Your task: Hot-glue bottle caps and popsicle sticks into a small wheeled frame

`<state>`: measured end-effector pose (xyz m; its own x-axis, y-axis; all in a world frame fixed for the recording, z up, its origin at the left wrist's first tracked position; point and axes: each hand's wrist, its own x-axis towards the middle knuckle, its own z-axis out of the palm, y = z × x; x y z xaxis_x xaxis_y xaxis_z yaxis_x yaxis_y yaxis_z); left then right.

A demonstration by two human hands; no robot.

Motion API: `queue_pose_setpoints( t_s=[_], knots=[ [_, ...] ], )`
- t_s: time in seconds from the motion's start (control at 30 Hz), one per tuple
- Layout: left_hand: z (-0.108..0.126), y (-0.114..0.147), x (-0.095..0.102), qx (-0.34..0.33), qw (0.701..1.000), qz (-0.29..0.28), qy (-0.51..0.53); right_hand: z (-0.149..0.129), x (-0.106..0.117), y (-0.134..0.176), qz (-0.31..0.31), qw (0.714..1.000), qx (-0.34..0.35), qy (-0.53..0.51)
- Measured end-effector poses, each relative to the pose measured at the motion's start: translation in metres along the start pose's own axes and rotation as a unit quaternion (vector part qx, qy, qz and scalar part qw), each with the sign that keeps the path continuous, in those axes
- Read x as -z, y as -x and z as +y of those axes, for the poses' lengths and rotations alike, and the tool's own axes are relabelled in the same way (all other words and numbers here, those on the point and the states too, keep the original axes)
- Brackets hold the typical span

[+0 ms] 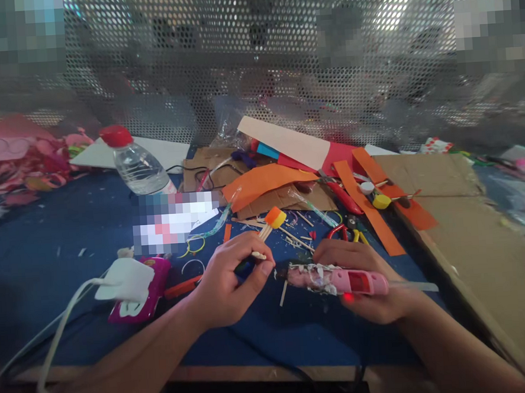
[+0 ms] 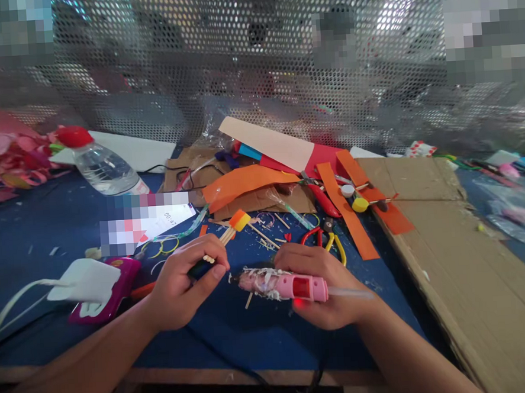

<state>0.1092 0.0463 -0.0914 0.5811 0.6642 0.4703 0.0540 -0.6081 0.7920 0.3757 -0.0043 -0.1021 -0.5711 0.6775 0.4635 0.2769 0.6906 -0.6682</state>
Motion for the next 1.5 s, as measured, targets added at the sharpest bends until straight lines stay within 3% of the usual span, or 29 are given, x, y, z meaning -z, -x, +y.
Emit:
queue_pose_setpoints(
  t_s=[0.33, 0.7, 1.17, 1.5],
  knots=[
    [-0.0011, 0.0017, 0.0002, -0.074, 0.995, 0.032, -0.052, 0.0002, 0.0019, -0.0015, 0.016, 1.000, 0.004, 0.014],
    [-0.0048, 0.0011, -0.0021, -0.188, 0.965, 0.064, -0.173, 0.0008, 0.0031, -0.0017, 0.026, 0.999, -0.001, 0.019],
    [-0.0053, 0.0023, -0.0011, -0.185, 0.966, 0.057, -0.171, 0.0021, 0.0022, -0.0019, 0.023, 0.999, 0.001, 0.024],
    [-0.0048, 0.0026, -0.0011, -0.101, 0.987, 0.056, -0.114, 0.0000, 0.0020, -0.0029, 0.014, 1.000, 0.001, 0.018]
  ],
)
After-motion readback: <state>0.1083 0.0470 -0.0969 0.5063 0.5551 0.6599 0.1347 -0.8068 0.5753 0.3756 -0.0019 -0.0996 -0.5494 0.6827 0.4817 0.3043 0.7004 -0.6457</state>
